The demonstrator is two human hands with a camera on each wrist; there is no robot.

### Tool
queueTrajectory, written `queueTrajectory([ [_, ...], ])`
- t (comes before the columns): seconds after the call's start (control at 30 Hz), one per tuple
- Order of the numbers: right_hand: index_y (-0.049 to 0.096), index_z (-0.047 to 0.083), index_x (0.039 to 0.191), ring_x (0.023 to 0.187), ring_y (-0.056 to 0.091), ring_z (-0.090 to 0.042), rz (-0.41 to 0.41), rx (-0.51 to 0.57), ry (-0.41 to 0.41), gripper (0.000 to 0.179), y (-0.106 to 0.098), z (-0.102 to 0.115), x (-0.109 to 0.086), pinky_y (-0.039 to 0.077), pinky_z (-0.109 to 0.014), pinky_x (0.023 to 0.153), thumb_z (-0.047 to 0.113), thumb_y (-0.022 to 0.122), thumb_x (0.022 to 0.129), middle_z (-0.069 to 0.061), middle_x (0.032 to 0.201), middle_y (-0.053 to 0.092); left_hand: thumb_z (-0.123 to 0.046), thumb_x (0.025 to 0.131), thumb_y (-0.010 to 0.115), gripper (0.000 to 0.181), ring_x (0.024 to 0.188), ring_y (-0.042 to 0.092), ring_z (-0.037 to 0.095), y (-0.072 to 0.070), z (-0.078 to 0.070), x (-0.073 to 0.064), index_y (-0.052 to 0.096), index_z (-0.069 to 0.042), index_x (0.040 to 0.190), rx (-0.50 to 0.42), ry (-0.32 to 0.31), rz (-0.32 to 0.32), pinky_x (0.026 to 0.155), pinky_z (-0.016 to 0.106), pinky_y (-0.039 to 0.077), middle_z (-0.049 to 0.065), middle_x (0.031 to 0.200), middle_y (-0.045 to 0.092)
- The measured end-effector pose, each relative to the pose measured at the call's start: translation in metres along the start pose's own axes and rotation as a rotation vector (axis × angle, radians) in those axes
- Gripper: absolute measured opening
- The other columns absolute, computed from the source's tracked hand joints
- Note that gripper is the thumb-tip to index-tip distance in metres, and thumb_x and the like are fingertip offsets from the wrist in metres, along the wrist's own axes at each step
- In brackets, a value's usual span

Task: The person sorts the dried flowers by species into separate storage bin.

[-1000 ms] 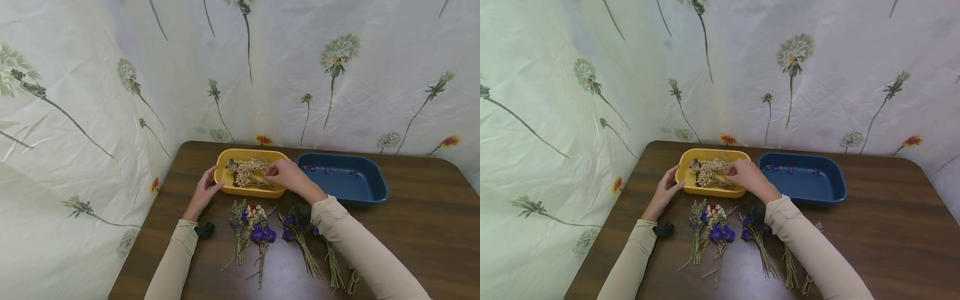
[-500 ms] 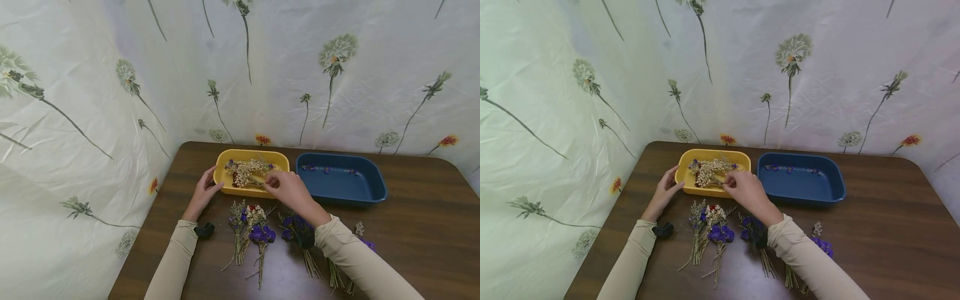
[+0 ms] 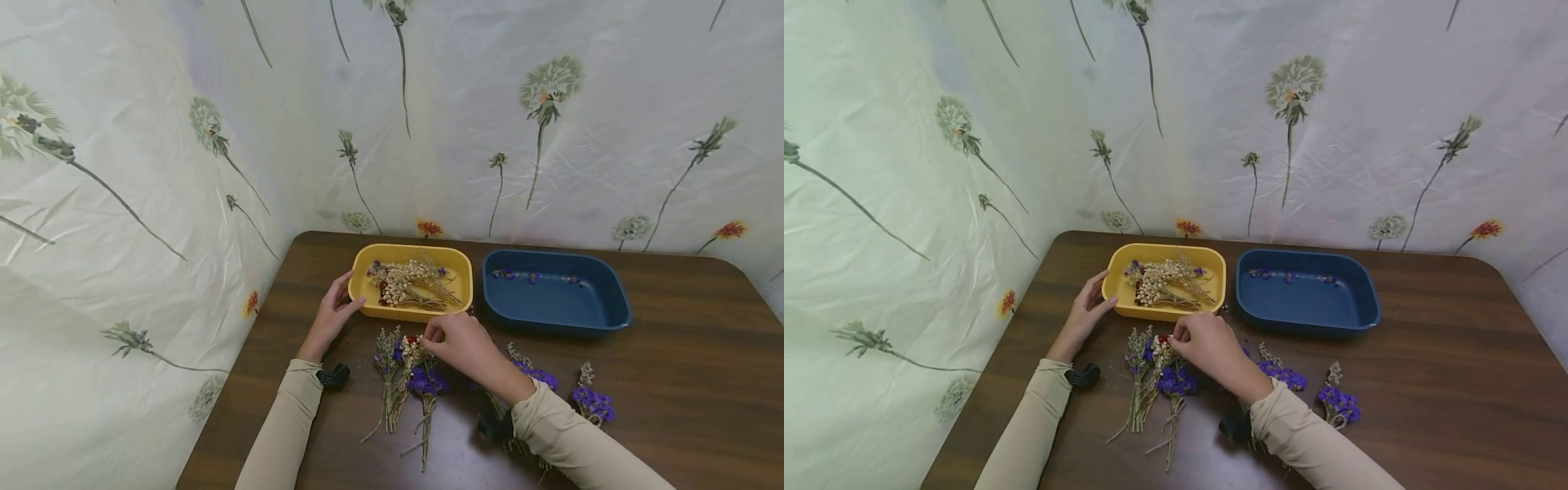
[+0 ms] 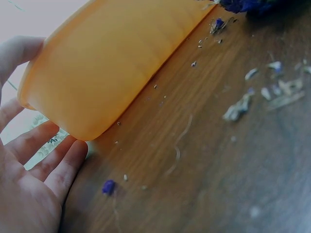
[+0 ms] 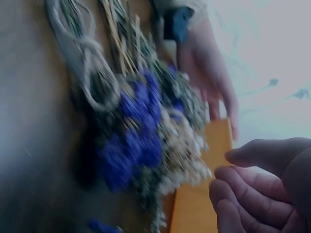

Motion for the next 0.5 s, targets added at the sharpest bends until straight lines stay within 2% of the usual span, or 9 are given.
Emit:
queueTrajectory([
  [0.27, 0.075, 0.024, 0.067, 0.049, 0.05, 0.001, -0.027, -0.083, -0.071, 0.023, 0.019, 0.018, -0.011, 0.047, -0.025, 0.053, 0.027, 0.079, 0.09, 0.012, 0.061, 0.068, -0.014, 0.102, 0.065, 0.068, 0.144, 0.046, 0.039, 0.0, 0.0, 0.002, 0.034, -0.011, 0.162, 0.013, -0.011, -0.001, 0.114, 0.051, 0.045, 0.02, 0.162, 0.04],
  [0.4, 0.074, 0.027, 0.065, 0.047, 0.045, 0.0, -0.033, -0.15, -0.082, 0.025, 0.031, 0.021, -0.015, 0.043, -0.025, 0.05, 0.032, 0.08, 0.089, 0.015, 0.058, 0.064, -0.015, 0.102, 0.065, 0.068, 0.144, 0.046, 0.038, -0.001, 0.013, 0.008, 0.033, -0.014, 0.162, 0.013, -0.017, -0.003, 0.115, 0.053, 0.043, 0.019, 0.162, 0.041],
  [0.5, 0.067, 0.027, 0.057, 0.044, 0.039, -0.003, -0.02, -0.188, -0.071, 0.036, 0.037, 0.021, -0.015, 0.036, -0.025, 0.045, 0.037, 0.08, 0.089, 0.015, 0.05, 0.053, -0.016, 0.102, 0.065, 0.068, 0.144, 0.046, 0.038, -0.002, 0.026, 0.015, 0.033, -0.017, 0.162, 0.013, -0.008, -0.014, 0.115, 0.054, 0.042, 0.017, 0.162, 0.041],
])
Point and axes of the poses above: each hand's wrist, its own x-axis towards the middle knuckle, its own y-axis out of the palm, z = x × y, the point moved 7 cm from there along x, towards the middle knuckle
